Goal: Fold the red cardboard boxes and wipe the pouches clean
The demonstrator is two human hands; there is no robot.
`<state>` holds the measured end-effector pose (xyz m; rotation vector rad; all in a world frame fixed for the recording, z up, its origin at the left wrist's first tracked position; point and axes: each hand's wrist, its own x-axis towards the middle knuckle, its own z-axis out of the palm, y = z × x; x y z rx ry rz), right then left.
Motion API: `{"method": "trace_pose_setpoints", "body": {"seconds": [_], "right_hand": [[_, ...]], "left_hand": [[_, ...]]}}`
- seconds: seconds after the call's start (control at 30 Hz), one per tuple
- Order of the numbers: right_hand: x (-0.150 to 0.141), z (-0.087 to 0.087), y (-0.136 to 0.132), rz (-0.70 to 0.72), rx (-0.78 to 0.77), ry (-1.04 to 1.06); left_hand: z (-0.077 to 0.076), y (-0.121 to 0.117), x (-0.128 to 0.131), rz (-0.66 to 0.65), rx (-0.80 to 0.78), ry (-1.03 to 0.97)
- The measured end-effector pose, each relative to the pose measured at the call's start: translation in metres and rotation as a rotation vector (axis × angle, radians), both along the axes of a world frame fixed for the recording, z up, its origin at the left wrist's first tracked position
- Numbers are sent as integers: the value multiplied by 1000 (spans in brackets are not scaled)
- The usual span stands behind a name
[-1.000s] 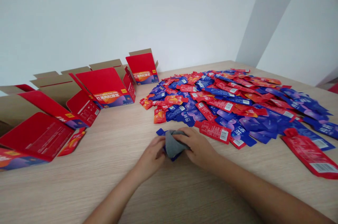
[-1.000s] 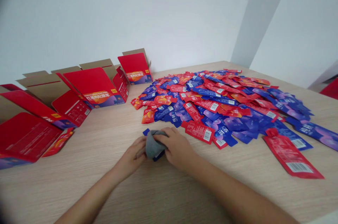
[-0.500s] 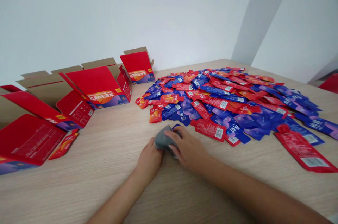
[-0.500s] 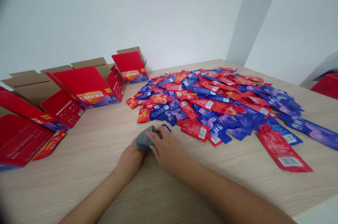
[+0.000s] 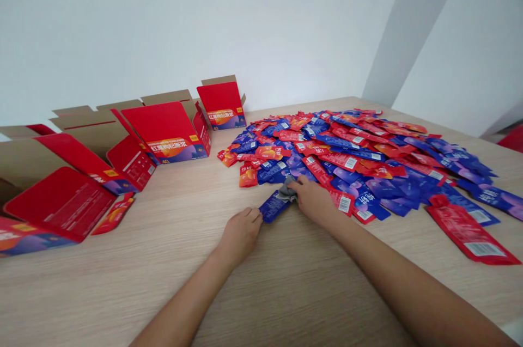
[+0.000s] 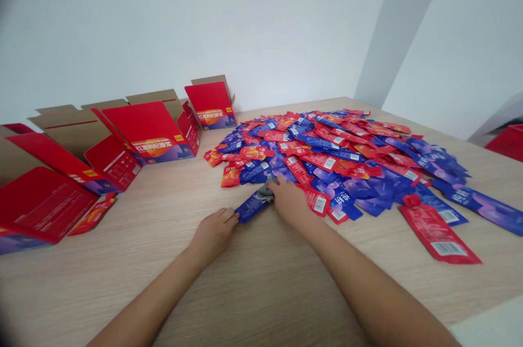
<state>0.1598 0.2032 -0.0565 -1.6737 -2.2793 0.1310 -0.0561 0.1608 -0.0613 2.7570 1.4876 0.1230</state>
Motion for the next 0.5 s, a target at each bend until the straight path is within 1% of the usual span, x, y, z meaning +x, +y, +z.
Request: {"method": "trace_pose_setpoints", "body": {"seconds": [0.03,0.07,0.1,0.13,0.2,0.23,0.27,0.3,0.33,0.37,0.4,0.47,0.5], "right_hand": [[7,-1,1,-17,8,34],[13,-1,2,-23,23,88],[17,-1,2,-26,45,153],[19,1,0,-29,75,226],[13,5,-6,-24,144,371],[6,7,-12,6,170,418],[-3,9,-19,64,175,430],[-13,9,-28,145,174,436],[-24,8,-37,250,135,400],[-35,6,-46,362,93,322],[-44,4,-53,432,60,222],[-56,-2,-59,448,-7,97],[-59,-3,-58,427,-34,68]], "left_hand": [[0,-3,-4,37,-13,-100],[0,-5,-7,99,-45,-243],[-1,-7,-10,185,-110,-422],[-2,-9,-12,283,-216,-620],[-5,-10,-14,465,-520,-978],[-6,-10,-14,524,-671,-1101],[-7,-11,-13,556,-787,-1177],[-8,-11,-12,565,-855,-1212],[-8,-11,-11,565,-874,-1217],[-8,-11,-10,563,-867,-1203],[-7,-11,-9,560,-857,-1178],[-4,-9,-8,562,-870,-1125],[-3,-8,-8,568,-894,-1103]]}}
